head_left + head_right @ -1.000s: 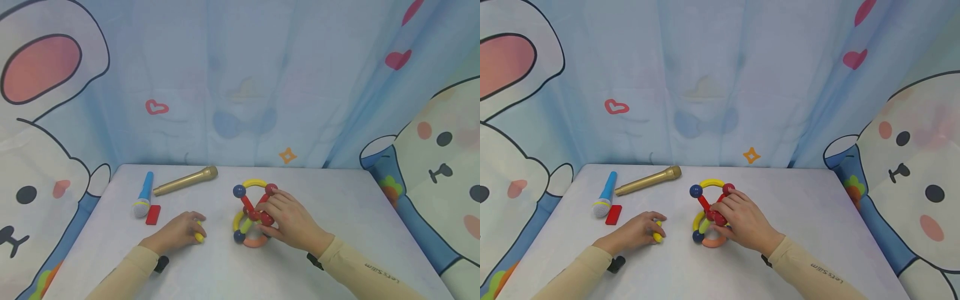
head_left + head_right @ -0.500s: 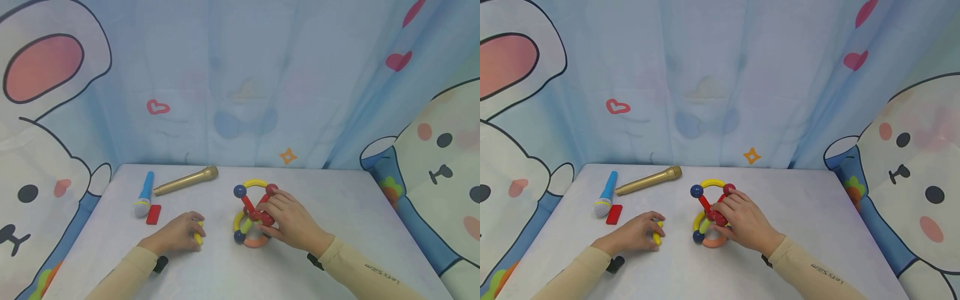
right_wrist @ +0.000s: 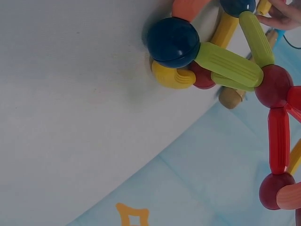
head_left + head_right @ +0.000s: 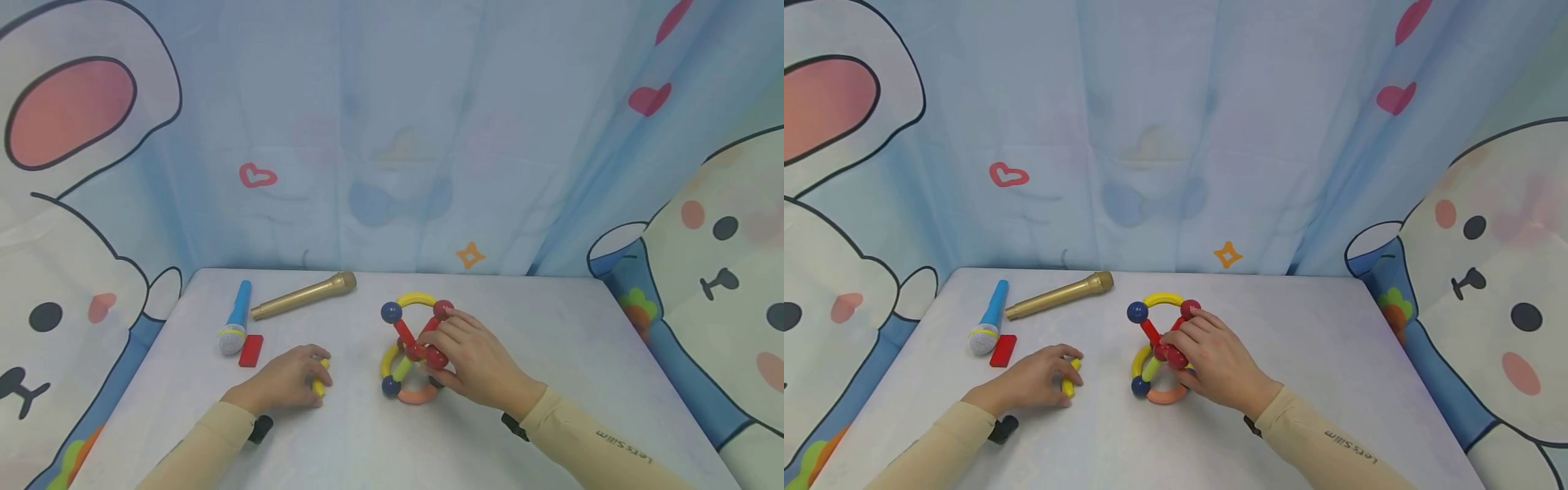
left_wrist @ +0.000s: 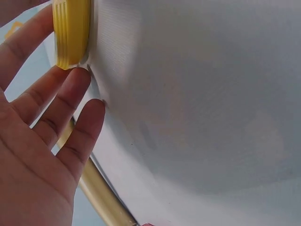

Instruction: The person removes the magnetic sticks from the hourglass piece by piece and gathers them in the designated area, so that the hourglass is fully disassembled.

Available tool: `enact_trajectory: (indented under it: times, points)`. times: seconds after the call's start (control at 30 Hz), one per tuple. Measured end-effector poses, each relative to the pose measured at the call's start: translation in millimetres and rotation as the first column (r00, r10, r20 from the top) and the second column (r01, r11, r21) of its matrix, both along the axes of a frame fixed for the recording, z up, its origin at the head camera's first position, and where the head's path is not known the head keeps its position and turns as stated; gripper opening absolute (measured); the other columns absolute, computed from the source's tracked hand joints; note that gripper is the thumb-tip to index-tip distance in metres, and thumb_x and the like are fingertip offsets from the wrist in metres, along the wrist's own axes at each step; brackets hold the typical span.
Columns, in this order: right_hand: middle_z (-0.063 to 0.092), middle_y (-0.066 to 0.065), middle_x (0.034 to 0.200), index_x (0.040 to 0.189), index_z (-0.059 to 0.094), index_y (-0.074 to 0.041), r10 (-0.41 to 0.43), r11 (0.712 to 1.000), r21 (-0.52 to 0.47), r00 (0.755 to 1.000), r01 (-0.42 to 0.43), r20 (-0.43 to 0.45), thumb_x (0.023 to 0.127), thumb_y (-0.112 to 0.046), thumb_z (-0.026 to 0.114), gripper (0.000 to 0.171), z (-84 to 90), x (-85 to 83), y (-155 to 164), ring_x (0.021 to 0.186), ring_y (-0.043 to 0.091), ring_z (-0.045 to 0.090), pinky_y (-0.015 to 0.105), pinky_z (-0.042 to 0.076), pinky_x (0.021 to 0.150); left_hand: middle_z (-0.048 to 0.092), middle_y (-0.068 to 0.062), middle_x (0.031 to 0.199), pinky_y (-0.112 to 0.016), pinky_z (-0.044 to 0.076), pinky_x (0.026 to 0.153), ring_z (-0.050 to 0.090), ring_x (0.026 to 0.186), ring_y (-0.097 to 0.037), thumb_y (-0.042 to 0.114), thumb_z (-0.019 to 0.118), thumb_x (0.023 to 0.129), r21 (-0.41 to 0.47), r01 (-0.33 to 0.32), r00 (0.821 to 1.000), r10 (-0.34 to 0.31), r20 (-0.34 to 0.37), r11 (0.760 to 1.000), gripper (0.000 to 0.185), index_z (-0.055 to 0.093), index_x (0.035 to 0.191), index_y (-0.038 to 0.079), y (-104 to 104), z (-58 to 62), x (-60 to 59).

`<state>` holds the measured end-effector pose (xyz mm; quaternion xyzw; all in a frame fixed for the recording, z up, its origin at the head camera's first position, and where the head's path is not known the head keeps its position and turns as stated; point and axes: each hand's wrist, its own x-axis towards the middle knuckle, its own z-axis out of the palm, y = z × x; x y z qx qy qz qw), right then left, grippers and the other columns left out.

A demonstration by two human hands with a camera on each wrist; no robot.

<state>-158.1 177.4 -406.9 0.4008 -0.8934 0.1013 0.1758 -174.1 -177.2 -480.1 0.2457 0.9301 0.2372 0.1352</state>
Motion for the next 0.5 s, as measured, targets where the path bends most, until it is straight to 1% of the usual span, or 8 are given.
enact_trajectory:
  times: [0.17,0.37,0.5]
  points:
    - [0.066,-0.004,0.102,0.111,0.065,-0.015,-0.014,1.0,0.001,1.0,0.014,0.01,0.067,-0.028,0.094,0.054,-0.5,-0.6,0.1,0.105,0.019,0.06,0.048,0.038,0.109,0.053,-0.001,0.138,-0.048,0.045,0.102,0.049,0.127,-0.027,0.029,0.086,0.076,-0.015,0.012,1.0,-0.012,-0.027,1.0,0.03,0.077,0.105,0.026,1.7,1.5,-1.0]
    - [0.067,-0.004,0.102,0.112,0.065,-0.016,-0.022,1.0,0.0,1.0,0.022,0.015,0.066,-0.027,0.095,0.057,0.5,-0.9,1.1,0.106,0.018,0.06,0.047,0.038,0.109,0.053,0.001,0.139,-0.049,0.044,0.102,0.049,0.127,-0.027,0.035,0.086,0.075,-0.015,-0.014,0.997,0.013,-0.078,1.0,0.035,0.076,0.107,0.026,6.5,6.7,-3.3]
    - [0.067,-0.004,0.103,0.112,0.065,-0.016,-0.018,1.0,-0.004,1.0,0.018,0.017,0.066,-0.027,0.094,0.056,1.0,-0.9,1.8,0.106,0.018,0.06,0.047,0.038,0.109,0.053,0.004,0.138,-0.049,0.044,0.103,0.049,0.128,-0.025,0.038,0.084,0.077,0.036,-0.035,0.994,0.038,-0.101,0.999,0.037,0.075,0.111,0.025,15.8,16.8,-3.1]
